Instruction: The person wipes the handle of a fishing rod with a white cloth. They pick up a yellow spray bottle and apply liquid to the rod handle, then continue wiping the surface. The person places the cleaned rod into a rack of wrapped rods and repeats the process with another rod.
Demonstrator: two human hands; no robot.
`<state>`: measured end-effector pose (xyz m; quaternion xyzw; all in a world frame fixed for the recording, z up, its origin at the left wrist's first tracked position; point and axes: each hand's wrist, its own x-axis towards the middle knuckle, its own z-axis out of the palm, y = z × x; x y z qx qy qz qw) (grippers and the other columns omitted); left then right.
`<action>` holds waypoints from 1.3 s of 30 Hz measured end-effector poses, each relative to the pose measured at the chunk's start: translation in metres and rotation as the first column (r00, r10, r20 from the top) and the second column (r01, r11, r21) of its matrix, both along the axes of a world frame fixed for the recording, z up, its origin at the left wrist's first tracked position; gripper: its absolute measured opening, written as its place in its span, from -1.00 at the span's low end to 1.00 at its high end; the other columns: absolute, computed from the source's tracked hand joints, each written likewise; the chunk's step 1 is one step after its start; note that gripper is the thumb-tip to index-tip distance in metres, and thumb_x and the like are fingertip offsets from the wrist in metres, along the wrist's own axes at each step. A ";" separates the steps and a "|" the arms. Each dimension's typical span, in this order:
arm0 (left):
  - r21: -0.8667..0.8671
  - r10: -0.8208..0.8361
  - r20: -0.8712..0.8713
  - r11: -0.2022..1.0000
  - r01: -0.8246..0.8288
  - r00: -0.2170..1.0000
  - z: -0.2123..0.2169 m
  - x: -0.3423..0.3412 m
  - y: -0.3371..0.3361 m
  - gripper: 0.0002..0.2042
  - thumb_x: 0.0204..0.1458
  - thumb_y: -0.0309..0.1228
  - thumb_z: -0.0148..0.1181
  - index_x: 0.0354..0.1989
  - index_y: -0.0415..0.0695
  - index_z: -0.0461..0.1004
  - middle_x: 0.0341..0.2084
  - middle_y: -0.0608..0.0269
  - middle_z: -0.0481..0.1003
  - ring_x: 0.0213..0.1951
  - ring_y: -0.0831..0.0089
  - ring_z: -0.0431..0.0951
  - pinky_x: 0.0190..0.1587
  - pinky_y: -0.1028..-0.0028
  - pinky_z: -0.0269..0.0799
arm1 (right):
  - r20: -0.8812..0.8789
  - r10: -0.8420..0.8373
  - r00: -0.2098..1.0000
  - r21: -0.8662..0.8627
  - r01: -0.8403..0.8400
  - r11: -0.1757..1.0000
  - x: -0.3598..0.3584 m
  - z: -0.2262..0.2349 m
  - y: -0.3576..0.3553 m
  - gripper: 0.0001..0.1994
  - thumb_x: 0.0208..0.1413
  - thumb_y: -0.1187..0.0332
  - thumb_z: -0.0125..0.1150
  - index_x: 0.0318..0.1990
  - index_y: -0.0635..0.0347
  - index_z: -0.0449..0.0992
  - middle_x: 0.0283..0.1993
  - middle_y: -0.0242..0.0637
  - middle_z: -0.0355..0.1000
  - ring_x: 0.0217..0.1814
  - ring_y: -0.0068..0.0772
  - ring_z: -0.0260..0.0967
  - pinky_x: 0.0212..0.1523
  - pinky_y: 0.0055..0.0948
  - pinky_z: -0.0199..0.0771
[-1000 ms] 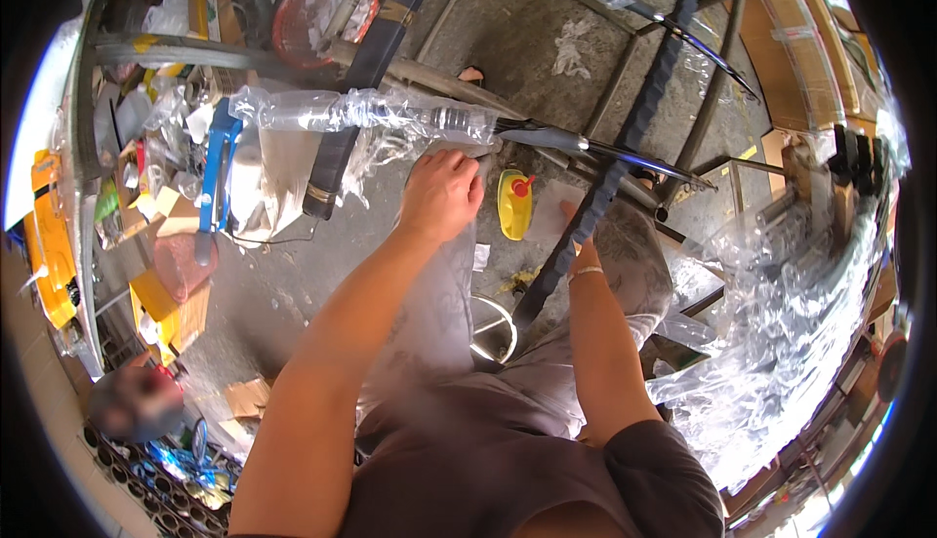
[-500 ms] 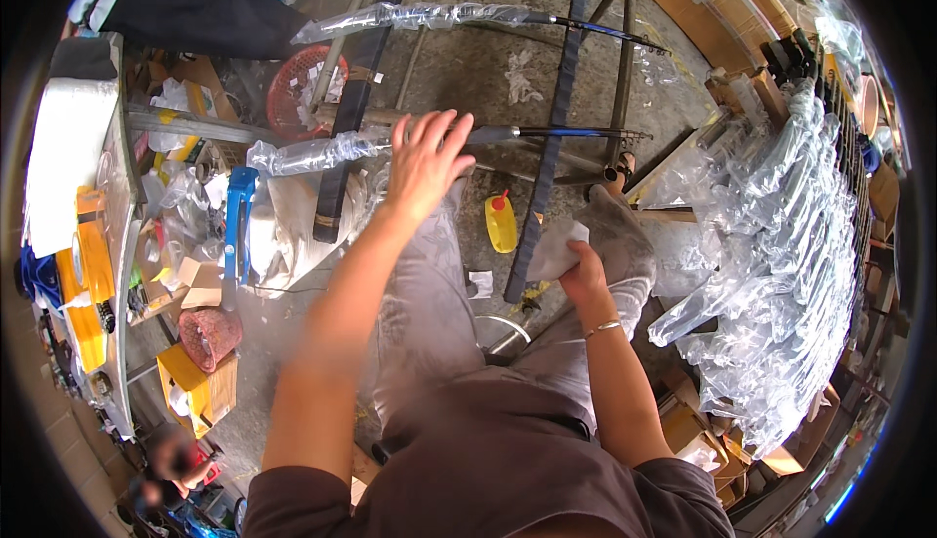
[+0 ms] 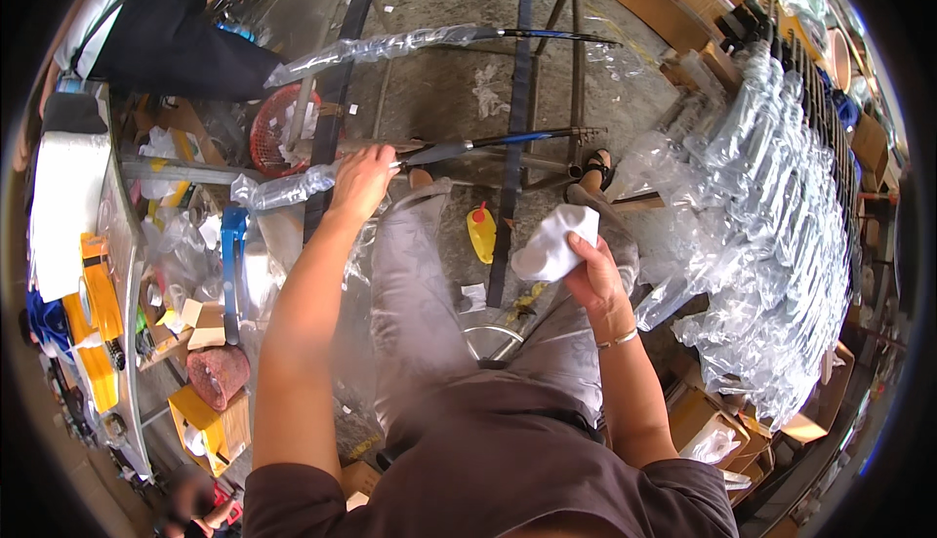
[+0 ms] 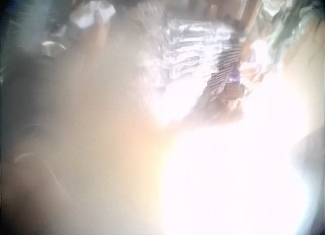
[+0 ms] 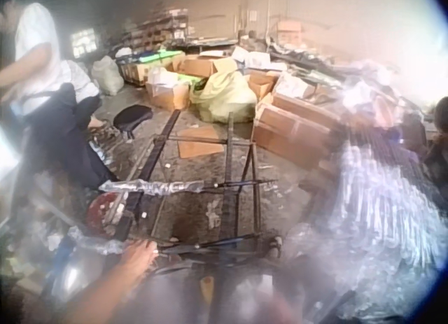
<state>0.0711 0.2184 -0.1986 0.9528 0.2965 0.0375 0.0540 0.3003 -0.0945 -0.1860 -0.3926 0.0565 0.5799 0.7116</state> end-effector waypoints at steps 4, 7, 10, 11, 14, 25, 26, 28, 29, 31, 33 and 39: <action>0.011 -0.011 0.042 1.000 0.010 0.999 0.037 0.003 -0.012 -0.75 0.08 -0.32 0.23 -0.23 -0.19 0.33 -0.32 0.03 0.51 -0.24 0.01 0.55 -0.23 0.14 0.45 | 0.051 0.003 0.999 0.137 -0.010 0.991 0.000 0.026 0.011 -0.57 0.05 0.40 0.39 0.08 0.23 0.43 0.00 -0.29 0.51 0.05 -0.33 0.47 0.17 -0.28 0.42; -0.019 -0.002 0.066 1.000 0.003 0.998 0.084 0.007 -0.032 -0.72 0.10 -0.30 0.23 -0.24 -0.23 0.31 -0.40 -0.05 0.52 -0.36 -0.06 0.56 -0.37 0.09 0.44 | 0.102 0.011 0.995 0.213 -0.032 0.977 -0.003 0.047 0.017 -0.56 0.01 0.39 0.42 0.06 0.21 0.44 -0.02 -0.31 0.51 0.03 -0.35 0.48 0.15 -0.28 0.44; -0.069 0.040 0.034 0.997 -0.038 0.999 0.124 -0.002 -0.067 -0.68 0.12 -0.19 0.21 -0.28 -0.19 0.30 -0.55 -0.01 0.52 -0.48 -0.03 0.56 -0.44 0.10 0.45 | 0.111 0.040 0.993 0.253 -0.068 0.965 -0.007 0.070 0.019 -0.55 0.00 0.38 0.44 0.06 0.21 0.45 -0.01 -0.30 0.51 0.03 -0.35 0.48 0.13 -0.29 0.45; -0.131 0.036 0.083 0.991 -0.025 0.996 0.130 -0.009 -0.078 -0.67 0.13 -0.18 0.20 -0.29 -0.20 0.29 -0.60 -0.03 0.50 -0.50 -0.05 0.55 -0.46 0.09 0.42 | 0.152 0.051 0.987 0.255 -0.089 0.963 -0.006 0.072 0.019 -0.58 0.06 0.37 0.38 0.08 0.22 0.44 0.00 -0.28 0.51 0.05 -0.34 0.46 0.13 -0.28 0.44; -0.421 0.157 0.151 0.904 -0.080 0.976 0.150 -0.029 -0.119 -0.63 0.10 -0.16 0.24 -0.33 -0.23 0.29 -0.63 -0.09 0.47 -0.49 -0.12 0.53 -0.47 0.05 0.35 | 0.352 0.044 0.935 0.149 -0.102 0.984 -0.016 0.104 0.017 -0.62 0.14 0.37 0.26 0.10 0.25 0.43 0.03 -0.25 0.49 0.09 -0.34 0.44 0.13 -0.28 0.43; -0.792 0.395 0.408 0.602 0.104 0.823 0.174 -0.054 -0.214 -0.72 0.23 -0.23 0.14 -0.19 -0.22 0.35 -0.63 0.38 0.36 -0.61 0.66 0.32 -0.57 0.55 0.24 | 0.605 -0.076 0.792 0.268 -0.113 0.957 -0.054 0.176 0.015 -0.73 0.22 0.40 0.11 0.05 0.24 0.40 -0.17 -0.30 0.45 -0.11 -0.42 0.43 -0.05 -0.40 0.48; -0.802 0.400 0.433 0.581 0.142 0.808 0.177 -0.055 -0.216 -0.73 0.24 -0.22 0.13 -0.18 -0.21 0.34 -0.63 0.39 0.35 -0.62 0.67 0.30 -0.58 0.58 0.22 | 0.687 -0.085 0.722 0.261 -0.136 0.956 -0.058 0.180 0.016 -0.74 0.23 0.42 0.10 0.05 0.21 0.39 -0.20 -0.32 0.44 -0.14 -0.44 0.41 -0.08 -0.42 0.46; -0.869 0.477 0.392 0.472 0.147 0.787 0.183 -0.056 -0.219 -0.75 0.26 -0.23 0.08 -0.18 -0.19 0.32 -0.64 0.41 0.32 -0.65 0.69 0.26 -0.62 0.60 0.17 | 0.884 -0.109 0.454 0.219 -0.198 0.955 -0.064 0.195 0.021 -0.78 0.23 0.48 0.10 0.02 0.22 0.42 -0.22 -0.33 0.41 -0.18 -0.47 0.38 -0.14 -0.46 0.42; -0.897 0.512 0.368 0.414 0.153 0.776 0.187 -0.056 -0.219 -0.76 0.27 -0.23 0.06 -0.18 -0.19 0.31 -0.64 0.42 0.30 -0.66 0.69 0.24 -0.64 0.62 0.15 | 0.961 -0.122 0.247 0.180 -0.225 0.958 -0.067 0.206 0.023 -0.79 0.21 0.51 0.10 -0.01 0.25 0.44 -0.22 -0.32 0.39 -0.20 -0.47 0.36 -0.17 -0.48 0.40; -0.902 0.511 0.369 0.397 0.167 0.777 0.195 -0.058 -0.219 -0.77 0.29 -0.25 0.03 -0.17 -0.18 0.30 -0.63 0.42 0.29 -0.67 0.70 0.22 -0.66 0.63 0.13 | 0.976 -0.212 -0.054 0.192 -0.253 0.948 -0.078 0.226 0.031 -0.78 0.09 0.62 0.15 -0.08 0.33 0.50 -0.22 -0.25 0.33 -0.21 -0.37 0.36 -0.19 -0.46 0.38; -0.905 0.509 0.375 0.383 0.186 0.775 0.200 -0.060 -0.219 -0.79 0.29 -0.26 0.01 -0.17 -0.17 0.30 -0.62 0.42 0.29 -0.69 0.71 0.20 -0.67 0.64 0.11 | 0.947 -0.250 -0.204 0.191 -0.267 0.945 -0.080 0.234 0.043 -0.70 0.00 0.67 0.16 -0.06 0.32 0.50 -0.23 -0.21 0.33 -0.22 -0.27 0.37 -0.18 -0.43 0.40; -0.928 0.556 0.359 0.300 0.221 0.750 0.218 -0.057 -0.219 -0.81 0.29 -0.30 -0.01 -0.16 -0.19 0.31 -0.61 0.41 0.32 -0.66 0.70 0.24 -0.63 0.63 0.14 | 0.798 -0.321 -0.510 0.146 -0.354 0.924 -0.101 0.216 0.042 -0.51 -0.34 0.68 0.23 -0.09 0.24 0.55 -0.30 -0.20 0.35 -0.35 -0.16 0.42 -0.37 -0.33 0.48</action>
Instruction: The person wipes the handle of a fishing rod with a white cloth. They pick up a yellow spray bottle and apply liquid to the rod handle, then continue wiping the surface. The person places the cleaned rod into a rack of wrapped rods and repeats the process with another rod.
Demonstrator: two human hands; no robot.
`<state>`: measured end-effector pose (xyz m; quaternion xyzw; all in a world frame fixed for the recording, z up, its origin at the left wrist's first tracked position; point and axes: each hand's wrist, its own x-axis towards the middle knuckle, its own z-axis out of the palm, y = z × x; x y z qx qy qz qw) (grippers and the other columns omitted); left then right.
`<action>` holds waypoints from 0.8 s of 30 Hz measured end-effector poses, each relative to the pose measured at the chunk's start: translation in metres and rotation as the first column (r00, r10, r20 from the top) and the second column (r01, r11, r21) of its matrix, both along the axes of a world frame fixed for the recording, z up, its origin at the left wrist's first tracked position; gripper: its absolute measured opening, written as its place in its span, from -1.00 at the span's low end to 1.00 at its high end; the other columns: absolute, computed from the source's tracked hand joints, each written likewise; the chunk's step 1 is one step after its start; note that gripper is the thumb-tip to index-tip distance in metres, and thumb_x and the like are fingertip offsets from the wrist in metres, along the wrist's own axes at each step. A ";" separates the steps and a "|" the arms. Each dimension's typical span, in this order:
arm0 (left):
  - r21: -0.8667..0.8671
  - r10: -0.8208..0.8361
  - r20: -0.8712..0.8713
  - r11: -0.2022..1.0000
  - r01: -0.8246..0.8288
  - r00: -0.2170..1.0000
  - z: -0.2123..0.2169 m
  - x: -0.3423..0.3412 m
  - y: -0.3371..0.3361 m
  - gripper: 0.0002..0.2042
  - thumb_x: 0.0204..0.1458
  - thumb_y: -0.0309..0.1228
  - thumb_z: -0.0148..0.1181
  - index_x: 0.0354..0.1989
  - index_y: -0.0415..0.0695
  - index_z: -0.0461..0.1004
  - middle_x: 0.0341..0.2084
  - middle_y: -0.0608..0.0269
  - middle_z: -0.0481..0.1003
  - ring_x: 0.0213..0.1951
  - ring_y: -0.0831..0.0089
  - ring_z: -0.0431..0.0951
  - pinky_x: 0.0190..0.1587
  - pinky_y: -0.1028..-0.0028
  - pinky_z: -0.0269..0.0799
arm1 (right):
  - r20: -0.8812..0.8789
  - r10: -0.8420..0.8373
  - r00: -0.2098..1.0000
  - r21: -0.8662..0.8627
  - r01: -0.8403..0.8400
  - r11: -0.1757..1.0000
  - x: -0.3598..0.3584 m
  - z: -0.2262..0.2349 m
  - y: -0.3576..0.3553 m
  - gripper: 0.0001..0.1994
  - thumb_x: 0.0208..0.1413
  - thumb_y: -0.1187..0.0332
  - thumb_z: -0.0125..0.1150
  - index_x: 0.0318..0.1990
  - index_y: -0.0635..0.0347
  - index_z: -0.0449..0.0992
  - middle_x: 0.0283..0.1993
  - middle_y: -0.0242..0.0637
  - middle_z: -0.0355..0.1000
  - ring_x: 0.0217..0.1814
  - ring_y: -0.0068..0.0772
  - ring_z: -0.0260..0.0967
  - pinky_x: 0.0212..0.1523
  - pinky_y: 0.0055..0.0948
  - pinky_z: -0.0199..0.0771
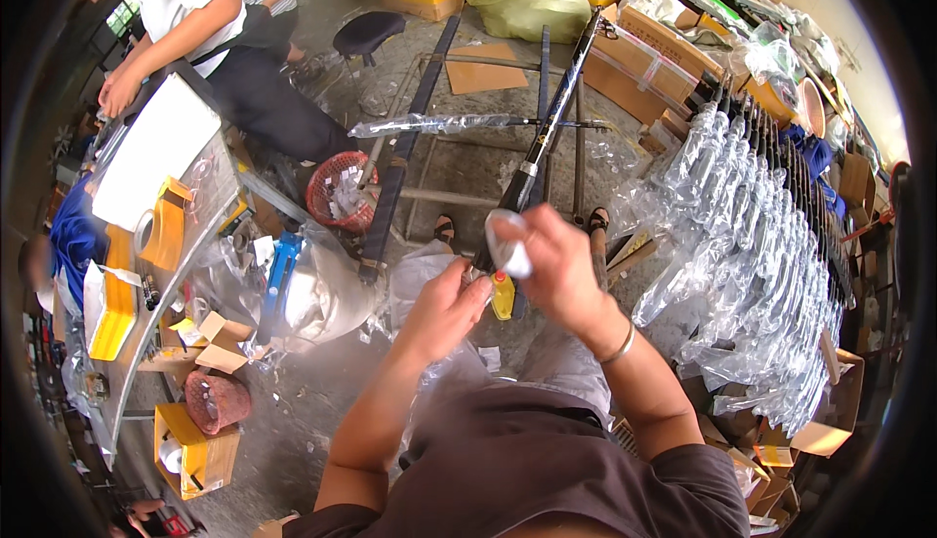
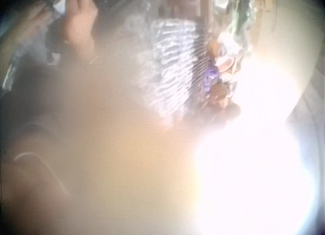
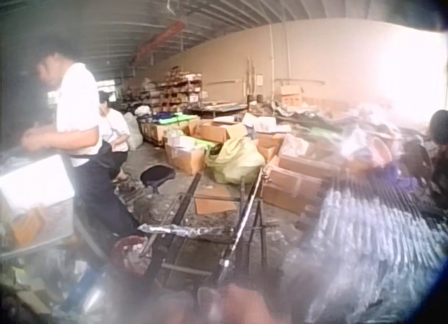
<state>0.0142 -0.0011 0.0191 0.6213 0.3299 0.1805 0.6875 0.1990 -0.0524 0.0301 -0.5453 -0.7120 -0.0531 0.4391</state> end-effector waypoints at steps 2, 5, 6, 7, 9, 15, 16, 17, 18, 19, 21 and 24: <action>0.051 -0.011 -0.048 0.999 0.014 0.999 0.000 0.000 0.002 -0.83 0.28 -0.34 -0.01 -0.15 -0.20 0.32 -0.60 0.42 0.35 -0.59 0.68 0.30 -0.54 0.59 0.23 | 0.113 0.013 0.993 0.044 -0.018 0.999 -0.001 -0.001 -0.005 -0.51 -0.33 0.63 0.30 -0.07 0.22 0.55 -0.32 -0.22 0.34 -0.39 -0.18 0.41 -0.40 -0.31 0.49; -0.036 -0.008 -0.036 0.999 0.007 0.999 0.005 -0.001 -0.001 -0.83 0.28 -0.34 -0.01 -0.14 -0.20 0.30 -0.62 0.43 0.32 -0.62 0.70 0.27 -0.59 0.60 0.20 | 0.088 -0.143 0.986 0.145 0.129 0.981 0.015 0.012 0.013 -0.53 -0.24 0.57 0.37 -0.04 0.13 0.57 -0.32 -0.24 0.33 -0.44 -0.21 0.39 -0.44 -0.34 0.47; -0.067 -0.009 -0.022 0.998 0.008 1.000 0.007 -0.001 -0.001 -0.83 0.29 -0.34 -0.02 -0.14 -0.20 0.31 -0.61 0.41 0.32 -0.65 0.70 0.25 -0.62 0.62 0.17 | 0.044 -0.204 0.978 0.139 0.196 0.971 0.022 0.016 0.018 -0.52 -0.21 0.57 0.39 -0.01 0.07 0.58 -0.31 -0.26 0.33 -0.45 -0.26 0.40 -0.45 -0.37 0.46; -0.099 -0.011 -0.009 0.995 0.010 1.000 0.010 -0.001 -0.001 -0.83 0.31 -0.33 -0.04 -0.14 -0.19 0.31 -0.61 0.39 0.33 -0.67 0.69 0.24 -0.65 0.63 0.14 | 0.007 -0.256 0.967 0.106 0.254 0.961 0.026 0.021 0.020 -0.50 -0.23 0.60 0.39 0.00 0.09 0.57 -0.34 -0.29 0.33 -0.45 -0.28 0.40 -0.46 -0.38 0.45; -0.131 -0.014 0.016 0.991 0.016 1.000 0.010 0.000 -0.001 -0.83 0.32 -0.33 -0.05 -0.13 -0.19 0.32 -0.61 0.36 0.33 -0.70 0.69 0.22 -0.68 0.65 0.10 | 0.030 -0.188 0.982 0.159 0.181 0.971 0.022 0.012 0.017 -0.44 -0.33 0.55 0.37 0.00 0.06 0.55 -0.38 -0.33 0.31 -0.43 -0.30 0.38 -0.50 -0.34 0.44; -0.226 -0.010 0.042 0.974 0.019 0.999 0.014 0.000 0.002 -0.79 0.32 -0.28 -0.04 -0.12 -0.19 0.33 -0.61 0.33 0.33 -0.72 0.67 0.23 -0.69 0.65 0.11 | -0.013 0.067 0.998 0.207 -0.063 0.976 0.019 0.001 0.012 -0.61 -0.24 0.60 0.24 -0.14 0.13 0.46 -0.39 -0.31 0.34 -0.45 -0.34 0.38 -0.48 -0.43 0.47; -0.260 -0.033 0.074 0.964 0.051 0.997 0.013 -0.002 0.004 -0.78 0.32 -0.27 -0.03 -0.12 -0.19 0.33 -0.61 0.32 0.33 -0.72 0.67 0.22 -0.69 0.64 0.12 | -0.326 -0.063 0.943 0.135 0.113 0.984 0.021 0.003 0.013 -0.67 -0.13 0.61 0.23 -0.15 0.15 0.40 -0.37 -0.31 0.36 -0.44 -0.41 0.37 -0.46 -0.47 0.44; -0.293 -0.054 0.106 0.953 0.083 0.993 0.011 -0.004 0.004 -0.77 0.32 -0.25 -0.03 -0.11 -0.19 0.33 -0.61 0.31 0.34 -0.73 0.67 0.22 -0.69 0.64 0.13 | -0.595 -0.199 0.778 0.012 0.256 0.967 0.024 0.007 0.012 -0.72 -0.02 0.62 0.22 -0.16 0.16 0.34 -0.36 -0.31 0.38 -0.43 -0.48 0.37 -0.44 -0.51 0.41; -0.330 -0.068 0.138 0.937 0.110 0.988 0.009 -0.005 0.005 -0.75 0.32 -0.23 -0.04 -0.11 -0.20 0.33 -0.60 0.30 0.34 -0.73 0.67 0.22 -0.69 0.63 0.14 | -0.691 -0.189 0.697 -0.027 0.237 0.971 0.031 0.015 0.015 -0.76 0.09 0.57 0.19 -0.14 0.16 0.31 -0.36 -0.35 0.37 -0.41 -0.55 0.34 -0.43 -0.55 0.38; -0.366 -0.080 0.170 0.920 0.138 0.982 0.006 -0.006 0.005 -0.73 0.32 -0.22 -0.04 -0.11 -0.20 0.34 -0.60 0.29 0.34 -0.73 0.66 0.22 -0.69 0.63 0.14 | -0.776 -0.181 0.604 -0.063 0.212 0.975 0.037 0.021 0.017 -0.80 0.19 0.52 0.16 -0.12 0.15 0.27 -0.35 -0.38 0.35 -0.40 -0.63 0.30 -0.42 -0.58 0.34; -0.430 -0.090 0.221 0.885 0.180 0.971 0.005 -0.008 0.005 -0.71 0.32 -0.19 -0.05 -0.10 -0.21 0.34 -0.60 0.28 0.34 -0.74 0.66 0.21 -0.69 0.62 0.15 | -0.908 -0.084 0.411 -0.084 0.018 0.996 0.021 0.028 0.012 -0.80 0.19 0.49 0.17 -0.12 0.14 0.27 -0.30 -0.46 0.27 -0.36 -0.66 0.21 -0.38 -0.60 0.30; -0.502 -0.083 0.274 0.837 0.217 0.958 0.008 -0.005 0.004 -0.68 0.32 -0.16 -0.07 -0.11 -0.23 0.34 -0.61 0.28 0.33 -0.75 0.66 0.19 -0.70 0.61 0.15 | -0.760 0.009 0.650 -0.053 -0.076 0.996 0.008 0.004 0.008 -0.64 0.07 0.56 0.08 0.04 0.15 0.28 -0.01 -0.23 0.16 0.02 -0.42 0.19 0.02 -0.41 0.28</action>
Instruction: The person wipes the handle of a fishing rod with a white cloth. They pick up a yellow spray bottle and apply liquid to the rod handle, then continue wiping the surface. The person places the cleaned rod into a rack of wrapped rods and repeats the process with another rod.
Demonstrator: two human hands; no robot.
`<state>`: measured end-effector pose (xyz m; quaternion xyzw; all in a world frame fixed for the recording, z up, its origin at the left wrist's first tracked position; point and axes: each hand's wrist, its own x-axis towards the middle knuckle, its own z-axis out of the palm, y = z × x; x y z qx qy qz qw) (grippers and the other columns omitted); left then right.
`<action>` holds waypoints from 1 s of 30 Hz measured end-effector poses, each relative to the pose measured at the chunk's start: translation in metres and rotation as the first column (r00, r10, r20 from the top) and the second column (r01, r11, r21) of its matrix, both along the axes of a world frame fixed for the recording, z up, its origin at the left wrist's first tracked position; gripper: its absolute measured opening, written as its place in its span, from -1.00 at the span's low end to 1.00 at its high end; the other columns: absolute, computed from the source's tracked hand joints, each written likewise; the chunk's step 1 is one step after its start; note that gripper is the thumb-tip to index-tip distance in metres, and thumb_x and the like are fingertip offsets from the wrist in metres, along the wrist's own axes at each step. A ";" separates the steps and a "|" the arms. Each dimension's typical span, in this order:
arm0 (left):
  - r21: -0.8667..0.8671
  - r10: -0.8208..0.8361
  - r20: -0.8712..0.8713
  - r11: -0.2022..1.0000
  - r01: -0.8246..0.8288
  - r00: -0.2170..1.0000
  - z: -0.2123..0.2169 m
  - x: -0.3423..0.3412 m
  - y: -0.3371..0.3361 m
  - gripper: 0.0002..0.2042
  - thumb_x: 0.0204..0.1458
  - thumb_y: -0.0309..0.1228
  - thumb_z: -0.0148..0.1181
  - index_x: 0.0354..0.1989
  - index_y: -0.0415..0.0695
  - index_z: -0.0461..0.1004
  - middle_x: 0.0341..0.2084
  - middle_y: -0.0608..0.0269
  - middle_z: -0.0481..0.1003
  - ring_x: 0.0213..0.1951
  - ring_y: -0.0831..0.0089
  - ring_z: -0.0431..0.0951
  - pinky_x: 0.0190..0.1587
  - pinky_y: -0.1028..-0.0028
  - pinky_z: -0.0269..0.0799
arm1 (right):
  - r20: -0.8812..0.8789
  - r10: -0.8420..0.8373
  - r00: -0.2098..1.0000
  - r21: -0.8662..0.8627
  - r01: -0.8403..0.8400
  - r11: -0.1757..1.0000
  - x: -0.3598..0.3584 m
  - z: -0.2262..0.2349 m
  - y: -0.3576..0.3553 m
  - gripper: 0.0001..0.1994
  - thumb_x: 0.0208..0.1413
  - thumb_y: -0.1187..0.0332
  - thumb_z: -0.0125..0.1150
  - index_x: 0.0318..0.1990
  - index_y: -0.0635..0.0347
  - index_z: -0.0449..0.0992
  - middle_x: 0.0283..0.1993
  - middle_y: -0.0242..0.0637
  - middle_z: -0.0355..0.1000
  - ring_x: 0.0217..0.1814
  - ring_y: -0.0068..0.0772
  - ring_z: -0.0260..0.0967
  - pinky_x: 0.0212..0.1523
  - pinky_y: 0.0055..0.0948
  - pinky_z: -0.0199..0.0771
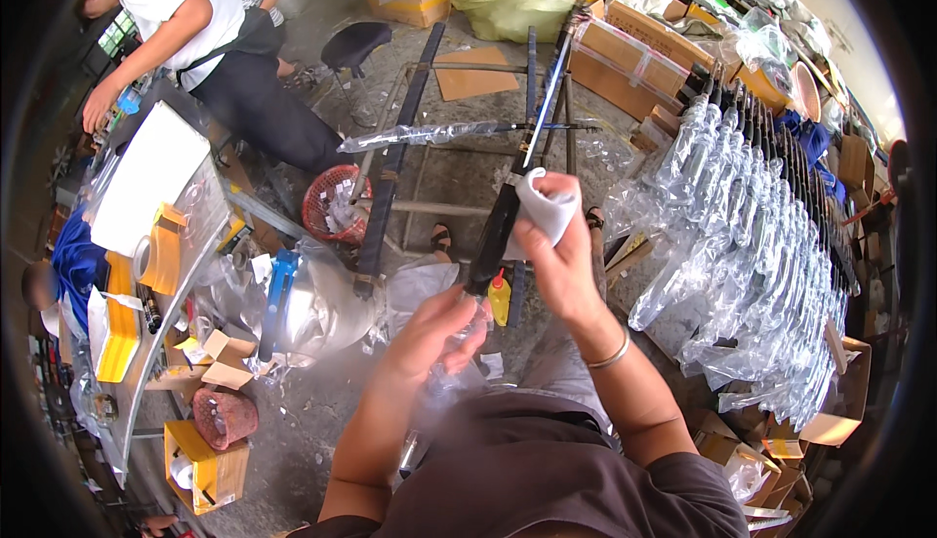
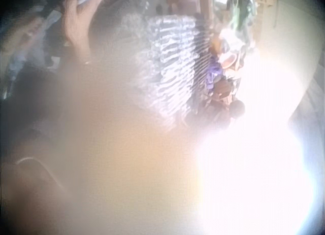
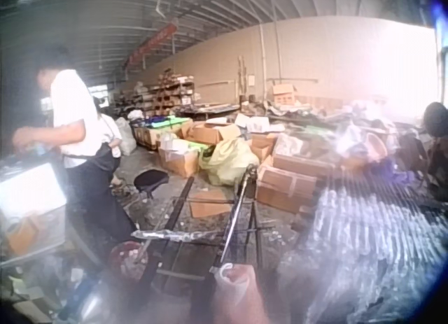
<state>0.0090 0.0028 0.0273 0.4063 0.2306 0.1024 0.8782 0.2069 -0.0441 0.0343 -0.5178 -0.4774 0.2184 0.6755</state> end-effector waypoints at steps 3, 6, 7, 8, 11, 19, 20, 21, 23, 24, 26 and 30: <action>-0.047 0.031 0.023 0.998 -0.030 0.999 0.001 -0.001 -0.001 -0.66 0.32 -0.14 -0.07 -0.12 -0.24 0.34 -0.62 0.29 0.32 -0.77 0.67 0.17 -0.71 0.60 0.14 | 0.186 -0.051 0.981 0.050 0.042 0.998 -0.007 -0.013 -0.006 -0.55 0.05 0.62 0.11 0.14 0.19 0.35 0.04 -0.15 0.20 0.11 -0.22 0.24 0.12 -0.42 0.24; -0.054 0.029 0.011 0.998 -0.028 1.000 0.002 0.000 0.000 -0.64 0.31 -0.12 -0.06 -0.12 -0.25 0.34 -0.62 0.28 0.31 -0.78 0.66 0.16 -0.72 0.59 0.13 | 0.134 0.002 0.991 -0.010 -0.001 1.000 -0.002 -0.022 -0.010 -0.59 0.05 0.69 0.11 0.09 0.21 0.46 -0.01 -0.16 0.31 0.02 -0.24 0.34 0.03 -0.43 0.36; -0.062 0.017 0.014 0.998 -0.016 1.000 0.001 0.000 0.000 -0.64 0.31 -0.12 -0.06 -0.12 -0.25 0.34 -0.62 0.28 0.31 -0.78 0.66 0.16 -0.72 0.59 0.13 | 0.256 -0.019 0.967 0.046 0.008 0.999 -0.004 -0.024 -0.013 -0.58 0.02 0.71 0.11 0.07 0.21 0.49 -0.04 -0.16 0.33 -0.02 -0.24 0.37 -0.01 -0.43 0.39; -0.070 0.005 0.017 0.998 -0.004 1.000 -0.001 -0.001 0.001 -0.63 0.30 -0.12 -0.06 -0.13 -0.25 0.34 -0.62 0.27 0.31 -0.78 0.66 0.16 -0.72 0.59 0.13 | 0.373 -0.048 0.927 0.103 0.010 0.995 -0.007 -0.026 -0.017 -0.57 -0.02 0.73 0.12 0.05 0.22 0.51 -0.06 -0.16 0.35 -0.05 -0.24 0.39 -0.06 -0.43 0.43; -0.080 -0.016 0.068 0.997 0.022 0.998 -0.005 0.000 0.002 -0.63 0.30 -0.11 -0.06 -0.12 -0.25 0.35 -0.62 0.27 0.32 -0.78 0.65 0.17 -0.72 0.58 0.12 | 0.562 -0.094 0.822 0.205 -0.029 0.978 -0.007 -0.025 -0.022 -0.51 -0.23 0.82 0.18 -0.05 0.24 0.58 -0.12 -0.10 0.43 -0.14 -0.18 0.46 -0.16 -0.38 0.50; 0.124 0.017 -0.111 0.992 -0.003 0.994 0.007 0.011 -0.004 -0.74 0.30 -0.21 -0.03 -0.16 -0.20 0.35 -0.60 0.29 0.35 -0.74 0.61 0.24 -0.67 0.57 0.19 | 0.630 -0.126 0.767 0.172 0.020 0.985 -0.005 -0.020 -0.027 -0.52 -0.21 0.73 0.28 -0.01 0.32 0.51 -0.08 -0.06 0.38 -0.11 -0.12 0.45 -0.14 -0.37 0.52; 0.220 0.060 -0.181 0.975 -0.019 0.982 0.008 0.014 -0.005 -0.76 0.30 -0.24 -0.01 -0.17 -0.19 0.35 -0.60 0.30 0.37 -0.72 0.60 0.27 -0.65 0.57 0.21 | 0.710 -0.131 0.692 0.157 0.025 0.987 0.004 -0.020 -0.028 -0.52 -0.21 0.69 0.31 -0.01 0.31 0.51 -0.09 -0.05 0.37 -0.13 -0.10 0.45 -0.18 -0.34 0.54; 0.421 0.116 -0.265 0.907 0.007 0.957 0.007 0.015 -0.009 -0.75 0.27 -0.24 0.02 -0.17 -0.22 0.35 -0.59 0.18 0.39 -0.65 0.40 0.32 -0.57 0.44 0.26 | 0.773 -0.129 0.621 0.137 0.035 0.990 0.011 -0.010 -0.025 -0.52 -0.20 0.65 0.33 0.00 0.29 0.50 -0.10 -0.05 0.37 -0.15 -0.08 0.46 -0.21 -0.31 0.55; 0.752 0.257 -0.364 0.648 0.120 0.895 0.004 0.016 -0.014 -0.71 0.21 -0.24 0.09 -0.16 -0.26 0.33 -0.56 -0.05 0.45 -0.50 0.00 0.43 -0.41 0.20 0.34 | 0.735 -0.239 0.635 0.137 0.206 0.969 0.024 0.005 -0.014 -0.46 -0.26 0.70 0.19 0.03 0.24 0.46 -0.12 -0.05 0.35 -0.24 -0.04 0.46 -0.34 -0.26 0.54; 0.863 0.341 -0.372 0.469 0.187 0.863 0.003 0.020 -0.015 -0.69 0.18 -0.24 0.13 -0.16 -0.28 0.33 -0.55 -0.16 0.47 -0.43 -0.20 0.48 -0.33 0.08 0.38 | 0.723 -0.253 0.643 0.121 0.242 0.963 0.026 0.007 -0.014 -0.45 -0.27 0.71 0.17 0.03 0.24 0.46 -0.13 -0.07 0.35 -0.25 -0.04 0.45 -0.35 -0.26 0.54; 0.938 0.429 -0.262 0.323 0.124 0.865 0.003 0.024 -0.020 -0.69 0.17 -0.26 0.14 -0.12 -0.28 0.34 -0.54 -0.15 0.48 -0.43 -0.19 0.48 -0.34 0.07 0.39 | 0.753 -0.235 0.614 0.111 0.234 0.966 0.018 0.005 -0.020 -0.49 -0.21 0.65 0.16 0.03 0.20 0.46 -0.20 -0.15 0.34 -0.29 -0.14 0.44 -0.39 -0.32 0.55; 0.978 0.504 -0.184 0.178 0.107 0.844 0.000 0.027 -0.021 -0.66 0.10 -0.33 0.21 -0.04 -0.27 0.37 -0.46 -0.07 0.51 -0.45 -0.08 0.52 -0.35 0.09 0.42 | 0.868 -0.207 0.451 0.169 0.124 0.978 0.008 0.000 -0.027 -0.54 -0.19 0.51 0.24 0.00 0.22 0.47 -0.28 -0.26 0.31 -0.32 -0.31 0.42 -0.47 -0.39 0.53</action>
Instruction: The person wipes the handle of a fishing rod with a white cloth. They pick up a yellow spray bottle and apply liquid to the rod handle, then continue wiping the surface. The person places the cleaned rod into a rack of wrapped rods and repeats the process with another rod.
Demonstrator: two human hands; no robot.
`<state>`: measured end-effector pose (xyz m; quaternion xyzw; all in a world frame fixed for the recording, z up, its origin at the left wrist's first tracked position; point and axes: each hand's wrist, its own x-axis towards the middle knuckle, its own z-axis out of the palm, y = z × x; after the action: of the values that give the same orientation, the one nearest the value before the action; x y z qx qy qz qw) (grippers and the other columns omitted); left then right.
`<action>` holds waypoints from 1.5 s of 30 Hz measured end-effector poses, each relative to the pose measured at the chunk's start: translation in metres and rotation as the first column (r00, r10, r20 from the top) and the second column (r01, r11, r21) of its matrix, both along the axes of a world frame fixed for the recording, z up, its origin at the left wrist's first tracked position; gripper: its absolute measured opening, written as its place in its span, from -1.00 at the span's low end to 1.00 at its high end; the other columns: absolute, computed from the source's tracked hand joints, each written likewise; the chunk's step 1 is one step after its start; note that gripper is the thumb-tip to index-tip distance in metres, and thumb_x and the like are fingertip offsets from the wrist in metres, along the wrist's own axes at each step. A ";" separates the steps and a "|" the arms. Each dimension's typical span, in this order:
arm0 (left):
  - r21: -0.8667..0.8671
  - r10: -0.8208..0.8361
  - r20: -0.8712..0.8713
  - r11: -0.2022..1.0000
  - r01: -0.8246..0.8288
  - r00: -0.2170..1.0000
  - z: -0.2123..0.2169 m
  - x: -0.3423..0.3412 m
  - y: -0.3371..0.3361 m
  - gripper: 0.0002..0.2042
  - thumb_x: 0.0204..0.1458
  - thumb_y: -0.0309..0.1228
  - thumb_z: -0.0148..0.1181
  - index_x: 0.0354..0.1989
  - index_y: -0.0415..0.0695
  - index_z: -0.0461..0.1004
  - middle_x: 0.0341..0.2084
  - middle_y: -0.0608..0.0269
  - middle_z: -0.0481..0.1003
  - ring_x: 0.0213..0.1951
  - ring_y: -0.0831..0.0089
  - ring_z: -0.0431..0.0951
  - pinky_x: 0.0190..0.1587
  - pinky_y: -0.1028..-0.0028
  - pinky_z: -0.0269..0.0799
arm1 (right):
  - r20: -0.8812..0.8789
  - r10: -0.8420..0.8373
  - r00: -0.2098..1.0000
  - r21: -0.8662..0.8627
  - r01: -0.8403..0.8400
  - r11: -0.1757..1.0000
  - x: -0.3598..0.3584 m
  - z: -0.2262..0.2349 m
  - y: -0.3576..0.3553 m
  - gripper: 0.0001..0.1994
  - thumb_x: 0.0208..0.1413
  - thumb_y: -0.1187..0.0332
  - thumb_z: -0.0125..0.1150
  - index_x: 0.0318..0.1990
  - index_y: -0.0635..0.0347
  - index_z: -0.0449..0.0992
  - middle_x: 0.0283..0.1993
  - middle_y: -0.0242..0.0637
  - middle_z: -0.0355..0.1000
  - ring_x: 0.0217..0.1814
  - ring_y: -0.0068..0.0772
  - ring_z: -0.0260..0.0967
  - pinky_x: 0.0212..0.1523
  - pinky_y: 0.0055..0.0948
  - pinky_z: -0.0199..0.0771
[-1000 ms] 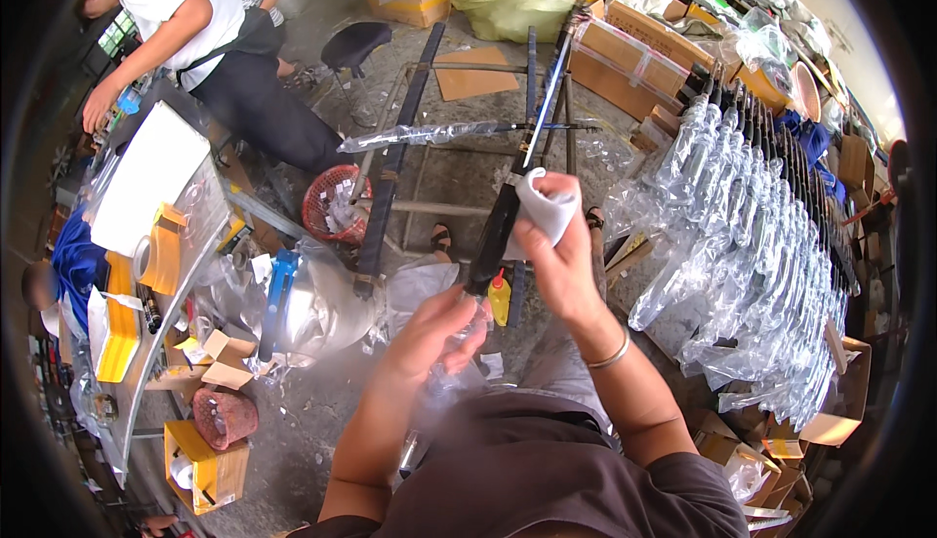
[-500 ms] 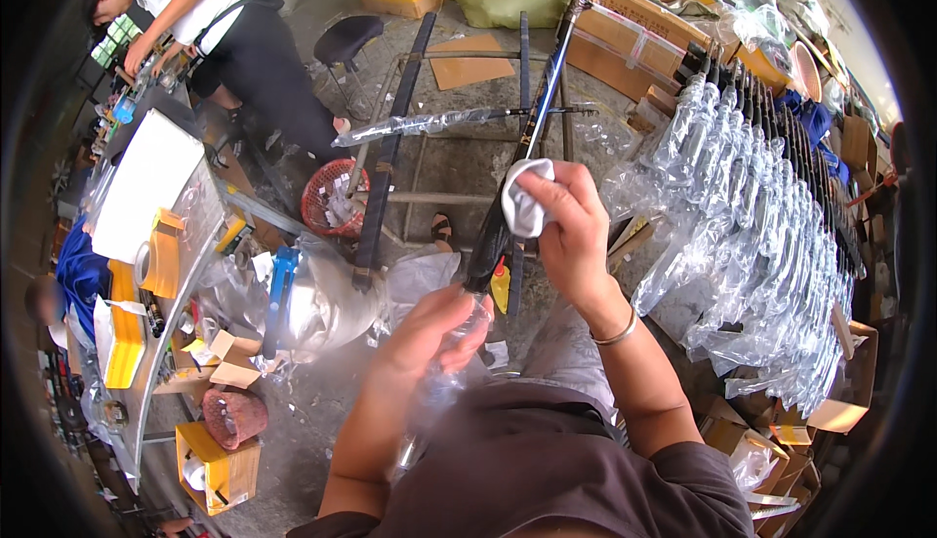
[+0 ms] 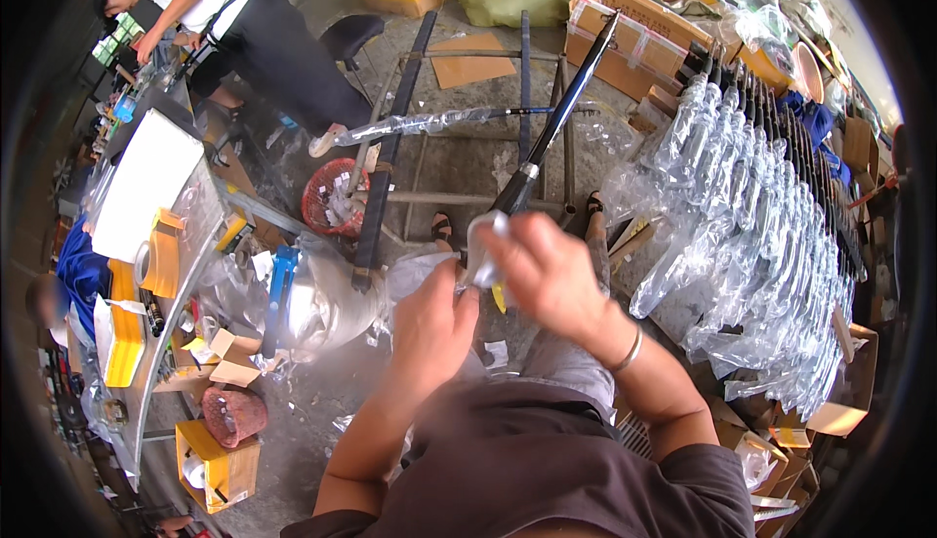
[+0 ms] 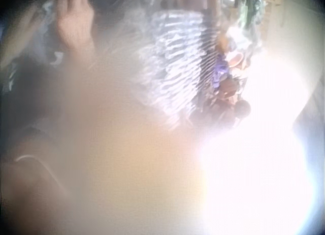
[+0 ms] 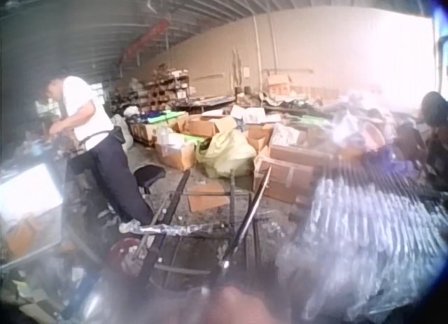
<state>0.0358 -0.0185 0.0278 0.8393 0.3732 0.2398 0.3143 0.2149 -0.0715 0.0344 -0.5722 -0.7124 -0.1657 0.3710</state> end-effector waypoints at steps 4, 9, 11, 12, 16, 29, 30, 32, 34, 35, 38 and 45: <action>0.248 0.033 0.089 0.967 -0.054 0.996 0.001 0.001 -0.001 -0.64 -0.01 -0.43 0.30 -0.03 -0.22 0.42 -0.38 0.07 0.50 -0.48 0.08 0.54 -0.40 0.22 0.43 | -0.053 -0.151 0.987 0.017 0.153 0.988 0.021 0.019 0.014 -0.53 -0.21 0.55 0.25 -0.01 0.25 0.47 -0.32 -0.26 0.28 -0.35 -0.28 0.40 -0.51 -0.37 0.51; 0.339 0.078 0.083 0.935 -0.102 0.993 0.006 0.002 0.001 -0.62 -0.14 -0.54 0.37 -0.09 -0.21 0.48 -0.38 0.07 0.48 -0.36 0.07 0.55 -0.34 0.26 0.43 | 0.052 0.015 0.999 -0.074 -0.011 0.997 0.000 0.008 -0.002 -0.52 -0.17 0.57 0.25 0.04 0.24 0.48 -0.25 -0.23 0.35 -0.31 -0.22 0.48 -0.47 -0.37 0.56; 0.375 0.111 0.080 0.917 -0.134 0.991 0.005 -0.003 0.000 -0.62 -0.15 -0.53 0.38 -0.09 -0.20 0.50 -0.39 0.10 0.47 -0.36 0.10 0.55 -0.35 0.28 0.43 | -0.066 -0.154 0.986 -0.076 0.149 0.986 0.015 0.027 0.007 -0.53 -0.17 0.58 0.25 0.02 0.32 0.48 -0.26 -0.21 0.33 -0.33 -0.25 0.45 -0.47 -0.36 0.55; 0.402 0.118 0.091 0.904 -0.145 0.989 0.007 -0.002 0.002 -0.62 -0.16 -0.53 0.39 -0.10 -0.20 0.50 -0.40 0.11 0.47 -0.36 0.11 0.55 -0.35 0.29 0.43 | -0.076 -0.158 0.984 -0.017 0.157 0.987 0.021 0.032 0.010 -0.52 -0.21 0.58 0.28 0.01 0.31 0.47 -0.27 -0.19 0.33 -0.36 -0.22 0.44 -0.47 -0.34 0.55; 0.440 0.111 0.093 0.887 -0.140 0.990 0.007 -0.001 0.003 -0.61 -0.18 -0.53 0.40 -0.10 -0.18 0.51 -0.40 0.14 0.46 -0.38 0.12 0.54 -0.35 0.28 0.43 | -0.050 0.034 0.998 -0.077 -0.038 0.996 -0.015 0.009 -0.003 -0.52 -0.23 0.59 0.30 -0.02 0.20 0.49 -0.22 -0.16 0.35 -0.38 -0.13 0.46 -0.49 -0.28 0.53; 0.437 0.103 0.127 0.887 -0.149 0.987 0.003 -0.006 0.000 -0.58 -0.18 -0.48 0.41 -0.06 -0.17 0.50 -0.40 0.16 0.45 -0.41 0.14 0.53 -0.38 0.29 0.43 | -0.096 -0.139 0.986 0.044 0.144 0.989 0.015 0.030 0.010 -0.55 -0.23 0.50 0.30 -0.05 0.27 0.49 -0.34 -0.29 0.28 -0.41 -0.30 0.41 -0.52 -0.40 0.50; 0.428 0.104 0.131 0.891 -0.151 0.986 0.007 -0.004 -0.001 -0.60 -0.19 -0.51 0.41 -0.09 -0.19 0.51 -0.40 0.15 0.46 -0.40 0.13 0.54 -0.37 0.28 0.44 | -0.095 -0.162 0.982 0.039 0.166 0.985 0.015 0.030 0.009 -0.54 -0.25 0.50 0.31 -0.05 0.27 0.49 -0.34 -0.29 0.28 -0.41 -0.31 0.41 -0.52 -0.41 0.50; 0.426 0.102 0.126 0.893 -0.147 0.987 0.011 -0.002 0.000 -0.62 -0.19 -0.54 0.41 -0.12 -0.21 0.52 -0.40 0.13 0.47 -0.39 0.11 0.55 -0.35 0.27 0.44 | -0.061 -0.118 0.991 0.032 0.120 0.992 0.004 0.023 0.003 -0.55 -0.25 0.50 0.32 -0.06 0.29 0.49 -0.35 -0.29 0.28 -0.40 -0.34 0.41 -0.53 -0.42 0.50; 0.432 0.094 0.097 0.893 -0.127 0.991 0.008 -0.004 0.000 -0.62 -0.19 -0.56 0.40 -0.12 -0.22 0.52 -0.40 0.12 0.47 -0.39 0.11 0.55 -0.35 0.27 0.44 | 0.046 0.044 0.998 -0.022 -0.043 0.999 -0.014 0.008 -0.004 -0.56 -0.25 0.51 0.30 -0.07 0.31 0.48 -0.34 -0.30 0.28 -0.38 -0.37 0.40 -0.53 -0.44 0.49; 0.419 0.090 0.121 0.898 -0.133 0.989 0.009 -0.003 0.001 -0.63 -0.19 -0.57 0.39 -0.12 -0.23 0.52 -0.40 0.11 0.47 -0.38 0.11 0.55 -0.35 0.28 0.44 | 0.057 0.046 0.997 -0.017 -0.045 0.999 -0.013 0.007 -0.004 -0.56 -0.24 0.51 0.30 -0.07 0.30 0.49 -0.33 -0.30 0.30 -0.38 -0.38 0.40 -0.53 -0.46 0.50; 0.327 0.099 0.179 0.932 -0.154 0.979 0.006 -0.004 -0.003 -0.65 -0.18 -0.60 0.35 -0.13 -0.26 0.51 -0.40 0.08 0.49 -0.37 0.11 0.56 -0.33 0.31 0.44 | -0.102 -0.127 0.987 0.052 0.133 0.990 0.013 0.025 0.008 -0.52 -0.25 0.53 0.29 -0.03 0.25 0.48 -0.33 -0.25 0.30 -0.41 -0.27 0.41 -0.51 -0.36 0.50; 0.165 0.001 0.250 0.985 -0.043 0.968 0.002 -0.004 0.007 -0.67 -0.09 -0.51 0.36 -0.11 -0.31 0.49 -0.37 0.07 0.54 -0.37 0.22 0.59 -0.29 0.43 0.48 | 0.086 0.102 0.991 0.023 -0.104 0.994 -0.013 0.002 -0.005 -0.50 -0.21 0.49 0.26 0.03 0.24 0.49 -0.29 -0.29 0.32 -0.34 -0.32 0.41 -0.53 -0.43 0.51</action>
<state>0.0322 -0.0112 0.0296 0.8219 0.3185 0.3776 0.2838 0.2020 -0.0766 0.0362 -0.5220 -0.7537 -0.1802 0.3563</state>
